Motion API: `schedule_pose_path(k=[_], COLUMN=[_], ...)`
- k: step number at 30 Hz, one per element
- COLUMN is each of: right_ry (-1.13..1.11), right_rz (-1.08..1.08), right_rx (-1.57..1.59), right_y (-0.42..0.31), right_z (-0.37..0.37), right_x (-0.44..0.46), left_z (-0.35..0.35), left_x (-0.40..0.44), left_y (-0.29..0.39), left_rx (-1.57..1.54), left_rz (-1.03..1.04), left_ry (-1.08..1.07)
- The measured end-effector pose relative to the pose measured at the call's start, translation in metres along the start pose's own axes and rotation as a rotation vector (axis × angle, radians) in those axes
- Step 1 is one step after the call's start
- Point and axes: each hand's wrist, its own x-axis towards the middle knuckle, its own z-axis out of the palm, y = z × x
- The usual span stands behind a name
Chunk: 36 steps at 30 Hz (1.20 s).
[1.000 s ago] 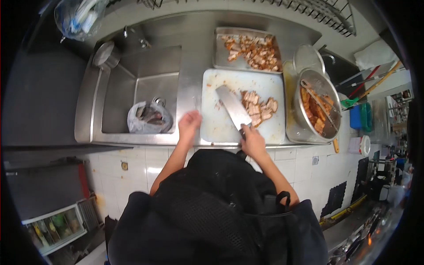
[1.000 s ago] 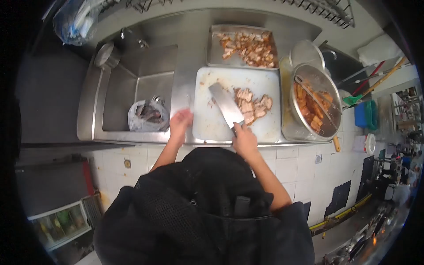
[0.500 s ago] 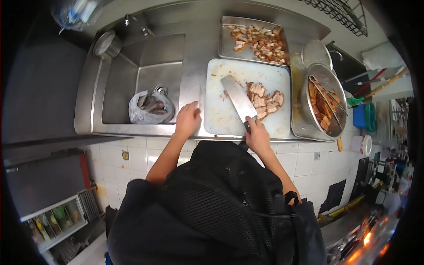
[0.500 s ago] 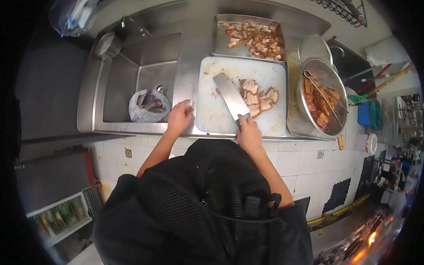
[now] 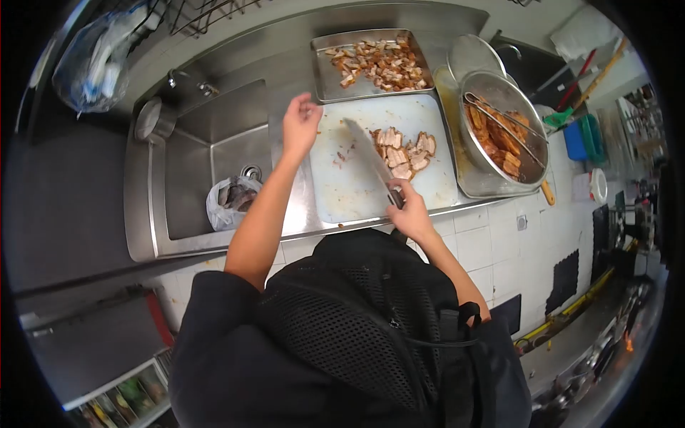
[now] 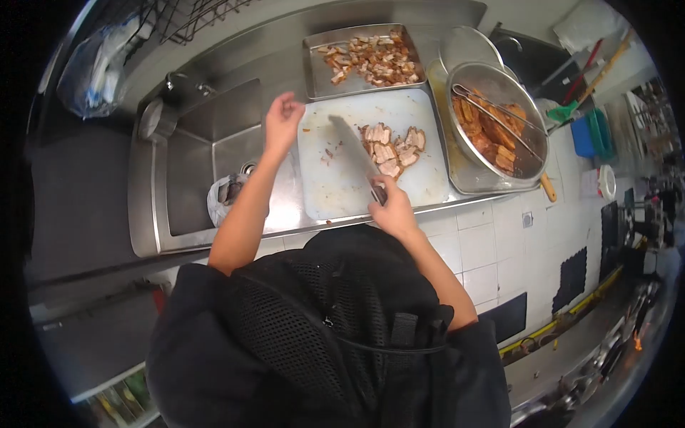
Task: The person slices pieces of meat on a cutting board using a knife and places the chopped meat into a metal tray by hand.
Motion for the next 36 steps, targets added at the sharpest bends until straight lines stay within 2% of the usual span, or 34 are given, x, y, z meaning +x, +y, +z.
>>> schedule_pose_path(k=[1, 3, 4, 6, 7, 9, 10, 12, 16, 19, 22, 25, 28, 30, 31, 32, 33, 34, 35, 36], right_ry=[-0.007, 0.098, 0.177, 0.245, 0.295, 0.322, 0.324, 0.321, 0.314, 0.317, 0.317, 0.24, 0.19, 0.199, 0.1, 0.061, 0.013, -0.056, -0.076, -0.097], right_rz=[0.132, 0.189, 0.227, 0.195, 0.188, 0.206, 0.204, 0.191, 0.212, 0.252, 0.154, 0.177, 0.178, -0.055, -0.007, -0.063, -0.136, -0.121, -0.137, -0.162], right_rx=[0.189, 0.287, 0.376, 0.315, 0.259, 0.174, 0.161, 0.272, 0.285, 0.281, 0.186, 0.18, 0.196, 0.041, 0.009, -0.04, -0.06, -0.075, -0.124, -0.143], right_y=[-0.001, 0.008, 0.012, 0.026, 0.032, 0.026, 0.028, 0.032, 0.028, 0.022, 0.023, 0.02, 0.023, 0.015, 0.002, 0.006, 0.014, 0.018, 0.021, 0.024], right_z=[-0.007, -0.015, -0.02, -0.022, -0.022, -0.027, -0.025, -0.02, -0.019, -0.017, -0.014, -0.017, -0.011, -0.008, -0.009, 0.0, 0.009, 0.017, 0.027, 0.034], right_x=[-0.002, -0.013, -0.019, -0.03, -0.036, -0.049, -0.053, -0.058, -0.057, -0.058, -0.06, -0.064, -0.061, -0.052, -0.047, -0.038, -0.028, -0.018, -0.007, 0.006], left_z=[0.005, 0.013, 0.021, 0.037, 0.045, 0.057, 0.062, 0.07, 0.068, 0.056, 0.06, 0.061, 0.052, 0.039, 0.031, 0.024, 0.022, 0.017, 0.007, -0.005], left_x=[-0.006, -0.048, -0.064, -0.08, -0.081, -0.082, -0.08, -0.073, -0.074, -0.085, -0.087, -0.085, -0.088, -0.091, -0.098, -0.106, -0.108, -0.116, -0.123, -0.133], left_y=[-0.019, -0.008, -0.005, 0.0, 0.001, 0.001, 0.001, -0.004, -0.005, -0.002, -0.011, -0.017, -0.019, -0.018, -0.014, -0.01, -0.053, -0.056, -0.078, -0.087], left_rx=[0.062, 0.367, 0.359, 0.363, 0.352, 0.514, 0.501, 0.515, 0.582, 0.642, 0.637, 0.576, 0.627, 0.568, 0.495, 0.407, 0.354, 0.311, 0.315, 0.011], left_rz=[0.043, -0.023, -0.02, -0.05, -0.046, 0.364, 0.365, 0.366, 0.414, 0.377, 0.425, 0.519, 0.466, 0.391, 0.302, 0.229, 0.313, 0.052, -0.077, -0.207], left_ry=[-0.032, -0.208, -0.224, -0.422, -0.424, -0.423, -0.419, -0.61, -0.629, -0.705, -0.688, -0.681, -0.688, -0.588, -0.493, -0.412, -0.273, -0.242, -0.211, -0.246])
